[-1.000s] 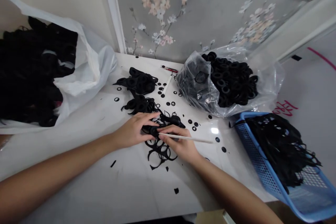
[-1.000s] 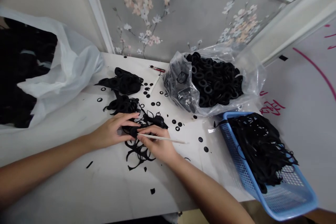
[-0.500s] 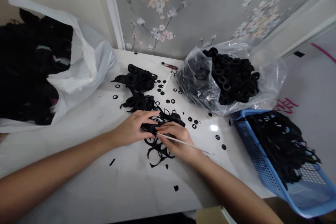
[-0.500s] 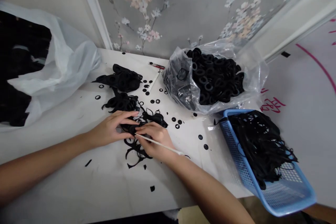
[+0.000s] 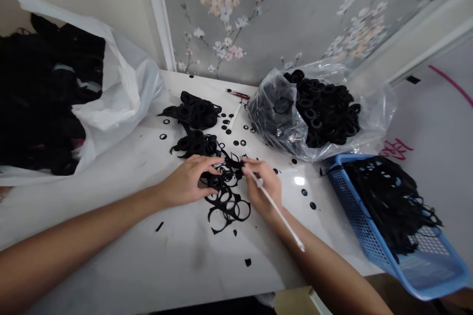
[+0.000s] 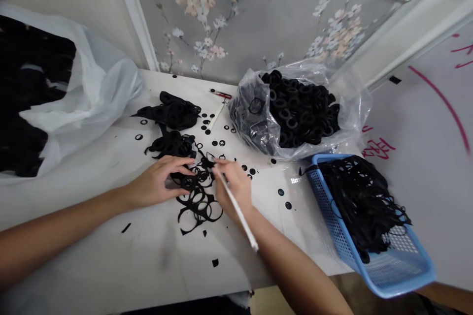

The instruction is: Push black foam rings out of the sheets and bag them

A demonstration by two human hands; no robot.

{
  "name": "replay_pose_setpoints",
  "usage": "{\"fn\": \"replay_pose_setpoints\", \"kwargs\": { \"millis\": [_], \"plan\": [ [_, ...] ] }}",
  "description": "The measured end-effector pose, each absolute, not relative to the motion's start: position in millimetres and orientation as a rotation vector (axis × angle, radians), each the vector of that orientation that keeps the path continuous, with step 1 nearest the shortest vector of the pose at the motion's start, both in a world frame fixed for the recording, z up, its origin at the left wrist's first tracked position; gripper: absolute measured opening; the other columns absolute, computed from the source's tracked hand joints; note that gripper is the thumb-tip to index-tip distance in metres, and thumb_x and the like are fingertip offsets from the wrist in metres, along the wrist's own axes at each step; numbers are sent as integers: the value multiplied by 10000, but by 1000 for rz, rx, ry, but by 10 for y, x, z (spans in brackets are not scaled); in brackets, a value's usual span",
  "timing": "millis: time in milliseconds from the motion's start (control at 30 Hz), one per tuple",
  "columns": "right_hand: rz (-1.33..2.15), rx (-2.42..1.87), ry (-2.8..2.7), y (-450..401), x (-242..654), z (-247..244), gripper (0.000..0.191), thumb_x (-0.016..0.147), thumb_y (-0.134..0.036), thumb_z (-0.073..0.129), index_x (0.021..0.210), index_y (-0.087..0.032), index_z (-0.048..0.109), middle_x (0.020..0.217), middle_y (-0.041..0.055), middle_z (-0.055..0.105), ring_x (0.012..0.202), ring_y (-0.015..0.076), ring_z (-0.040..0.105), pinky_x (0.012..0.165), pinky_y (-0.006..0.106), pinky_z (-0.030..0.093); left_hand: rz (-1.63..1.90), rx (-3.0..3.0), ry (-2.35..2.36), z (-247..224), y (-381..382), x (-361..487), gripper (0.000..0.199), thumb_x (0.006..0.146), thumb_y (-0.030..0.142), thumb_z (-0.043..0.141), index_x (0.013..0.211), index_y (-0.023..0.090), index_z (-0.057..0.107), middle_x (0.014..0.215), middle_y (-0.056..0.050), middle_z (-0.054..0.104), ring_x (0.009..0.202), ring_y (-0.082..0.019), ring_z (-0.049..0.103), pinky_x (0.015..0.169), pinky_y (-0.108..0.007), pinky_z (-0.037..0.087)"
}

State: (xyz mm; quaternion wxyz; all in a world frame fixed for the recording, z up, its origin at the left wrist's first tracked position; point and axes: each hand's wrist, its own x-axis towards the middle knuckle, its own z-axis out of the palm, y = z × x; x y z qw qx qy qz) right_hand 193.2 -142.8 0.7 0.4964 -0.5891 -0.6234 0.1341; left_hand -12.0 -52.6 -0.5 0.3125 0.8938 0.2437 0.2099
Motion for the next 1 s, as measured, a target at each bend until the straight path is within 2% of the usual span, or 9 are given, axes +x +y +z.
{"fn": "replay_pose_setpoints", "kwargs": {
  "millis": [100,200,300,400,567,667,833,1000],
  "plan": [
    [309,-1542,-1196,-1372,2079,51,106,896,-322,584,824,-246,600,1007,86,731,988,256,682,764,398,543,609,2383,604,49,-552,-142,581,797,266,683,1321,216,435,1019,-52,710,1009,-231,628,909,-412,459],
    [400,-1541,-1138,-1338,2179,45,133,857,-353,635,810,-230,615,992,94,729,971,261,684,784,399,531,838,2421,582,112,-516,-179,465,795,192,579,1252,209,494,928,-33,668,876,-193,620,831,-370,461],
    [475,-1494,-1175,-1329,2194,6,130,847,-337,645,795,-219,623,1031,100,718,1045,270,667,882,429,510,960,2580,579,159,-389,-251,340,703,117,506,1009,201,628,824,-24,632,735,-179,584,747,-377,413],
    [480,-1464,-1235,-1335,2173,-18,111,842,-323,651,807,-218,637,1059,101,708,1081,267,652,944,448,489,827,2810,697,179,-253,-334,284,627,114,498,823,204,683,813,-36,646,691,-193,544,740,-418,354],
    [564,-1431,-1306,-1348,2174,-5,88,860,-318,640,846,-232,651,1004,82,725,991,239,676,926,433,511,559,2873,825,179,-195,-389,351,672,232,566,987,232,720,981,-72,680,870,-286,560,870,-520,329],
    [582,-1414,-1331,-1356,2169,6,74,864,-321,641,859,-248,654,967,69,731,955,233,678,907,432,522,499,2871,783,166,-220,-366,327,748,271,579,1046,238,712,1056,-81,682,936,-291,576,912,-527,340],
    [716,-1264,-1347,-1430,2057,72,36,854,-280,664,871,-254,681,962,59,731,964,228,679,908,416,521,773,2696,611,182,-392,-281,224,844,248,627,1060,203,666,1010,-59,721,936,-233,639,879,-423,455],
    [1008,-1066,-1203,-1556,1914,187,50,847,-243,684,885,-273,697,995,29,742,1012,214,682,926,410,532,923,2131,597,206,-694,-196,389,842,169,649,1219,207,564,1124,-81,661,976,-171,648,861,-301,556]
  ]
}}
